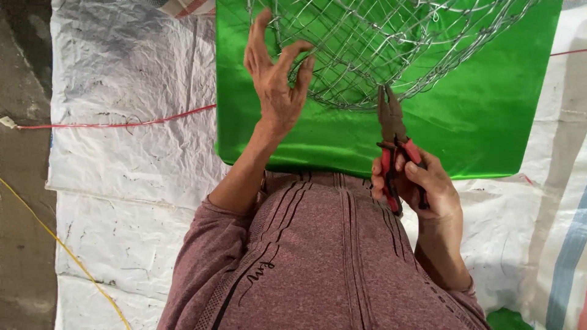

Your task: Using pliers to bend and shape a wire mesh structure on a green mat.

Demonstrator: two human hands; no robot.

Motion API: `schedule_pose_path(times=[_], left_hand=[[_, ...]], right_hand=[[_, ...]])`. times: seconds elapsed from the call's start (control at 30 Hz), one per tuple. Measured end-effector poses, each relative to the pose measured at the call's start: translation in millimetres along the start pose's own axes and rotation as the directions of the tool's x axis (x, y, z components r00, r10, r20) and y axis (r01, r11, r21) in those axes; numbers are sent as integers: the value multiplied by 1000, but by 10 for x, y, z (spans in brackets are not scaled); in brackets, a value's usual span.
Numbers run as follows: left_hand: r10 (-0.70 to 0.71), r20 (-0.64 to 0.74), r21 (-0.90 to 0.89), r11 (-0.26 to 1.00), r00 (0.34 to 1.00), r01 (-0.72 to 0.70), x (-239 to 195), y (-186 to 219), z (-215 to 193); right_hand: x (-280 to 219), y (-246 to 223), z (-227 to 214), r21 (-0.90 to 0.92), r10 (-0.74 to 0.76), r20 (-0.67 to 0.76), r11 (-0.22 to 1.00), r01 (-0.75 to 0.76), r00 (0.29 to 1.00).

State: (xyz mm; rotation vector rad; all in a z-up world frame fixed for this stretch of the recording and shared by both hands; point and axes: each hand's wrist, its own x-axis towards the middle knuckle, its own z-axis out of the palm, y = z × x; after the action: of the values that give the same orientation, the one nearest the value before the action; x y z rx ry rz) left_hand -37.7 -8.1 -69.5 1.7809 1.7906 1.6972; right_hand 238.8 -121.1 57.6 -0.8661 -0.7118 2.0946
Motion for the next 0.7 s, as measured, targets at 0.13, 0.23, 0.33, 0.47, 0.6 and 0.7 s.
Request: schedule_pose_path(times=[0.13,0.23,0.33,0.47,0.6,0.7], left_hand=[[4,-37,-37,999,999,-5,5,110,-47],[25,-91,-25,999,996,-27,-58,177,-67],[73,-122,37,997,990,-69,-165,192,-79],[87,-60,18,996,994,-86,-131,364,-213],[-25,98,-250,967,995,49,-5,558,-344],[-75,177,-379,915,981,139,83,585,-366]], right_hand=[[-13,110,-107,-70,19,20,997,-18,1000],[47,126,-29,26,39,76,999,-41,996],[82,106,90,48,40,121,998,-46,992],[108,111,190,19,36,101,999,-38,994],[259,74,184,111,56,232,990,-84,971],[356,-40,216,115,60,310,988,-101,949]])
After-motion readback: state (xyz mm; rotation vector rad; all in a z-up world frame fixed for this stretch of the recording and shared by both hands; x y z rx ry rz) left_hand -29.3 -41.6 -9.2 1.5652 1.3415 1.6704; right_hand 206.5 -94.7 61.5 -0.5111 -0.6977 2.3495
